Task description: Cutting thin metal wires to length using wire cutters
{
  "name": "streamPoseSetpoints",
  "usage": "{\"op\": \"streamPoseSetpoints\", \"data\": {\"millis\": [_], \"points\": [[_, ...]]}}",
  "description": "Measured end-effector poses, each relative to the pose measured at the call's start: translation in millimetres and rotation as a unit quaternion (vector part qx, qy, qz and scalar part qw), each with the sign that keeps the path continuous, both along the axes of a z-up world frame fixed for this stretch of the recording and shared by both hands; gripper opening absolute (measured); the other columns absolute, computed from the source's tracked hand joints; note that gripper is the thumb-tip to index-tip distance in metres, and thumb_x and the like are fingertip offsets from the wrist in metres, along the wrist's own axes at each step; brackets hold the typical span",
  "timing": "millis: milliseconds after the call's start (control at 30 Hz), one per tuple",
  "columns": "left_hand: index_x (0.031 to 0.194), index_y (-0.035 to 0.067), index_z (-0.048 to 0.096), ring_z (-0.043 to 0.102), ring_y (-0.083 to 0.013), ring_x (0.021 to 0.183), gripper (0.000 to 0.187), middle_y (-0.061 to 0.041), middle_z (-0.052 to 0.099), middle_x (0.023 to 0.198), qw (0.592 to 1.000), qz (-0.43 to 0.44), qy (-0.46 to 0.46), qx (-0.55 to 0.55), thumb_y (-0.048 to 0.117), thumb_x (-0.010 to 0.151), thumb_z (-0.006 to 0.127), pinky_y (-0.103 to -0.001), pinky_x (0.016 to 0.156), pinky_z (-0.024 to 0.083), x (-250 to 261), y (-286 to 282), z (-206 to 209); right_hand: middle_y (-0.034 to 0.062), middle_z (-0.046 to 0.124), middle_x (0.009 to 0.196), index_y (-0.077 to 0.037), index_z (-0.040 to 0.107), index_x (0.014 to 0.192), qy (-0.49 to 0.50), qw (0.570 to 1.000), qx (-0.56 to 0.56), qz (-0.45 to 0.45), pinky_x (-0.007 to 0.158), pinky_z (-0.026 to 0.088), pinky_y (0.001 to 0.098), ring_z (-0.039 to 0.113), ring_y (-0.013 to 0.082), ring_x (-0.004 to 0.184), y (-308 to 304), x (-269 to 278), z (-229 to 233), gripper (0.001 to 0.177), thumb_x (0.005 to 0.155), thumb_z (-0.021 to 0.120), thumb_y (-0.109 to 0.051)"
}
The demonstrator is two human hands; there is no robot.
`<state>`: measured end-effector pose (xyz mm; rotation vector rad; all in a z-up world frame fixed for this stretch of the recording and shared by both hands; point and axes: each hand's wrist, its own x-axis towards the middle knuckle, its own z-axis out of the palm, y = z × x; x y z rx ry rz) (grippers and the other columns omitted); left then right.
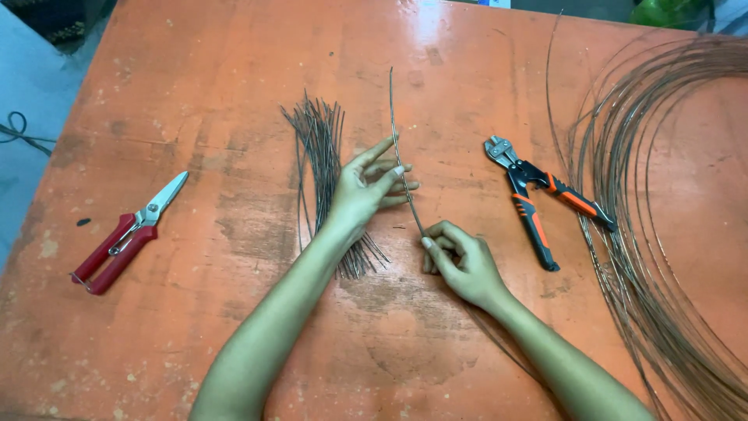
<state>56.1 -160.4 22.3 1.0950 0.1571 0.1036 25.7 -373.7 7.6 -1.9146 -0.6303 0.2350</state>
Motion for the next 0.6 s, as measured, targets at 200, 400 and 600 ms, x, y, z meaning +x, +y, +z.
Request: {"op": "streamPoseSetpoints", "data": {"millis": [200, 400, 600], "points": [[0.152, 0.016, 0.048, 0.077, -0.0376, 0.090, 0.061, -0.018, 0.074, 0.111, 1.000, 0.013, -0.005, -0.018, -0.003, 0.095, 0.064, -0.048, 0.072, 0.069, 1, 0, -2, 0.0072, 0.073, 0.062, -0.009, 0.072, 0.106, 0.004, 1.000, 0.002, -0.003, 0.066, 0.059, 0.0343, 0.069, 0.0150, 0.057, 1, -3, 4, 0.014, 0.098, 0.061, -0.008], [0.152, 0.021, 0.048, 0.077, -0.0374, 0.091, 0.066, -0.015, 0.073, 0.110, 0.999, 0.014, 0.001, -0.048, -0.003, 0.094, 0.068, -0.049, 0.073, 0.069, -3, 0, 7, 0.0067, 0.073, 0.062, -0.011, 0.073, 0.105, -0.005, 1.000, -0.013, 0.002, 0.065, 0.059, 0.0341, 0.070, 0.0157, 0.057, 0, -5, 4, 0.013, 0.098, 0.062, -0.010], [0.140, 0.014, 0.061, 0.077, -0.0387, 0.089, 0.051, -0.017, 0.075, 0.109, 0.998, 0.024, 0.010, -0.057, 0.000, 0.092, 0.072, -0.050, 0.070, 0.069, 6, 1, -12, 0.0073, 0.075, 0.065, -0.013, 0.073, 0.109, -0.002, 1.000, -0.021, 0.014, 0.067, 0.060, 0.0357, 0.073, 0.0178, 0.060, -3, -3, 0, 0.016, 0.099, 0.061, -0.010]]}}
